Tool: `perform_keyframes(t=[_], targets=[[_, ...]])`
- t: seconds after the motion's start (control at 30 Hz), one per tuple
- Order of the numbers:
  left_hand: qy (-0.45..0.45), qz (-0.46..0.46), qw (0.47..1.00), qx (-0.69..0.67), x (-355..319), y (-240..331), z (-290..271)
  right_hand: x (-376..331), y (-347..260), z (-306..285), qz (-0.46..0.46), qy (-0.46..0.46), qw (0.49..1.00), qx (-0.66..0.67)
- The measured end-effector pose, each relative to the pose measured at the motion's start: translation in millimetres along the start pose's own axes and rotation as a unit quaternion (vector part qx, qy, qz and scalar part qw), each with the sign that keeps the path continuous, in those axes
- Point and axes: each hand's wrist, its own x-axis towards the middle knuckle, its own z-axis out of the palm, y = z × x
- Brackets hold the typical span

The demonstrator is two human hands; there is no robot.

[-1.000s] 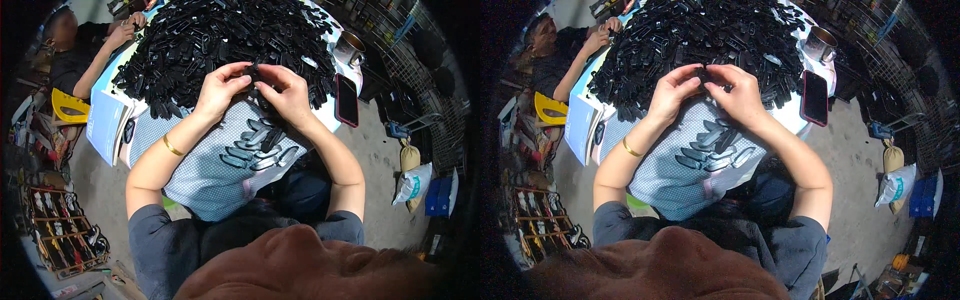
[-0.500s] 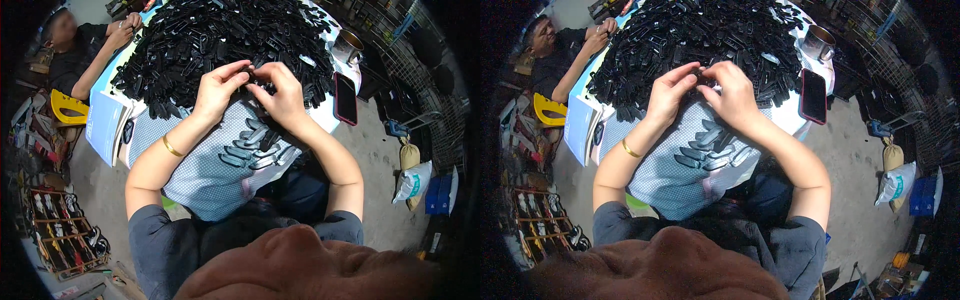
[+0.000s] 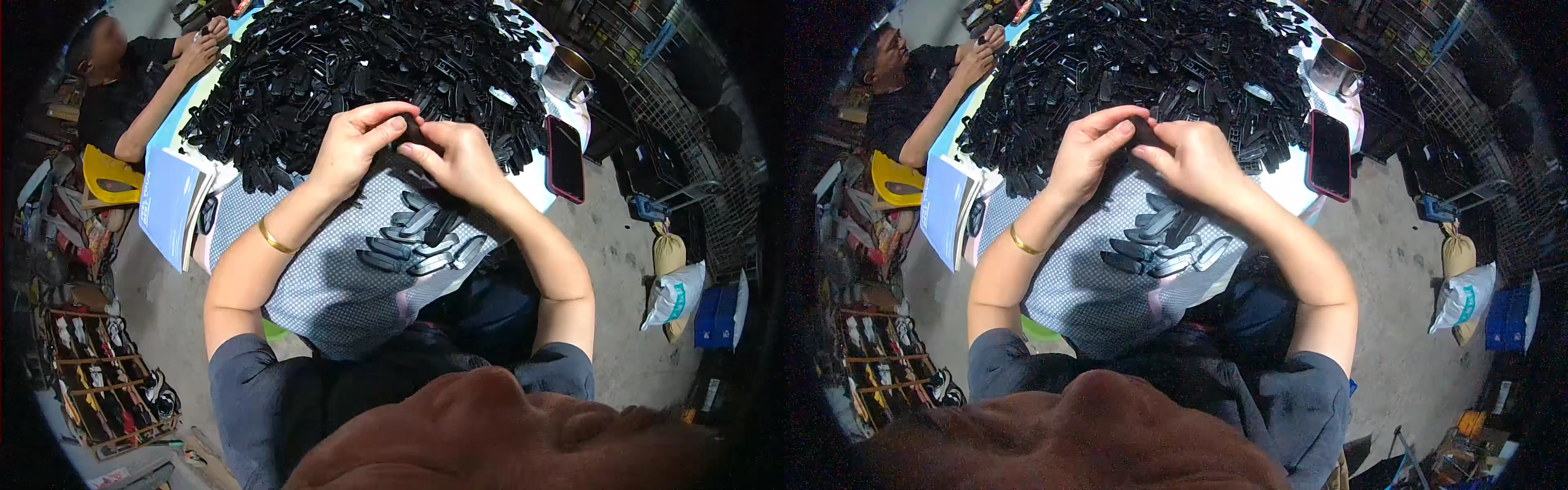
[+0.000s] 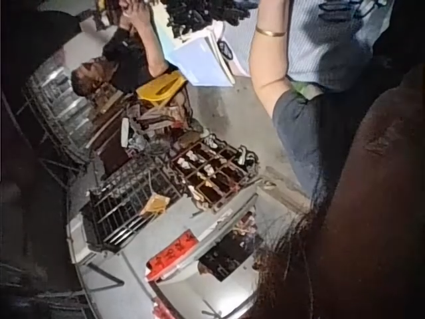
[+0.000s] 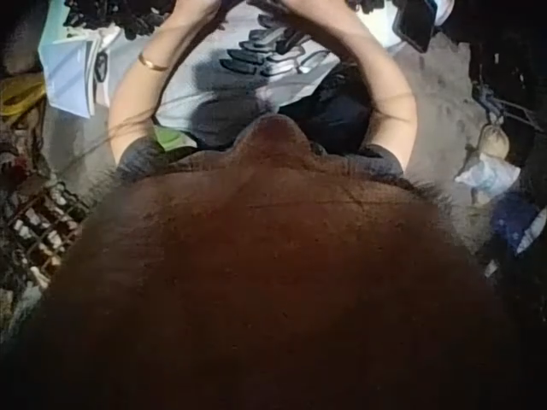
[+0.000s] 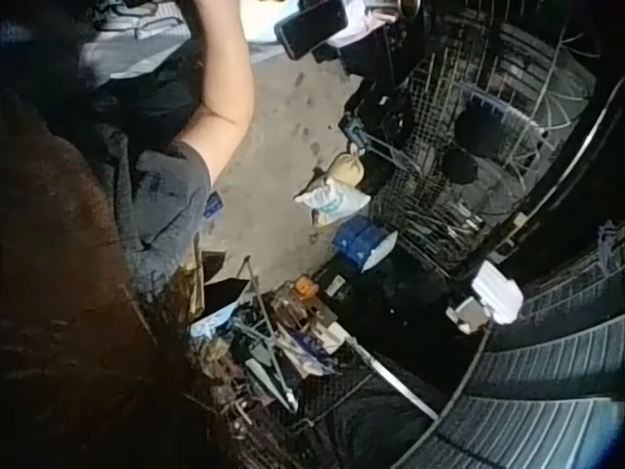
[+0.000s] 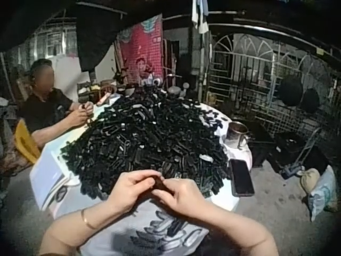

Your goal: Inspecting and sorting small black plastic components from a large pile on a table.

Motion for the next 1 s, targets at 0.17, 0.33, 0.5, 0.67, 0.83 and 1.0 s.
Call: perform_keyframes(t=[0.17, 0.33, 0.5, 0.67, 0.83, 1.0], targets=[[-0.068, -0.055, 0.946, 0.311, -8, 6, 2, 33, 28, -46, 0.07, -0.089, 0.993, 0.03], [-0.16, -0.128, 0.929, 0.31, -5, 1, 17, 67, 91, -41, 0.013, 0.156, 0.959, -0.235], [-0.138, 0.039, 0.896, 0.421, 1, -20, 6, 91, 101, -34, 0.043, 0.089, 0.956, -0.276], [-0.161, 0.18, 0.812, 0.53, 3, -23, 8, 97, 88, -43, 0.043, 0.097, 0.97, -0.22], [-0.138, 0.157, 0.842, 0.498, 4, -19, 8, 68, 66, -50, 0.137, 0.054, 0.955, 0.259], [-0.025, 0.029, 0.914, 0.404, 4, -4, 0, 22, 20, -33, 0.188, -0.03, 0.913, 0.36]])
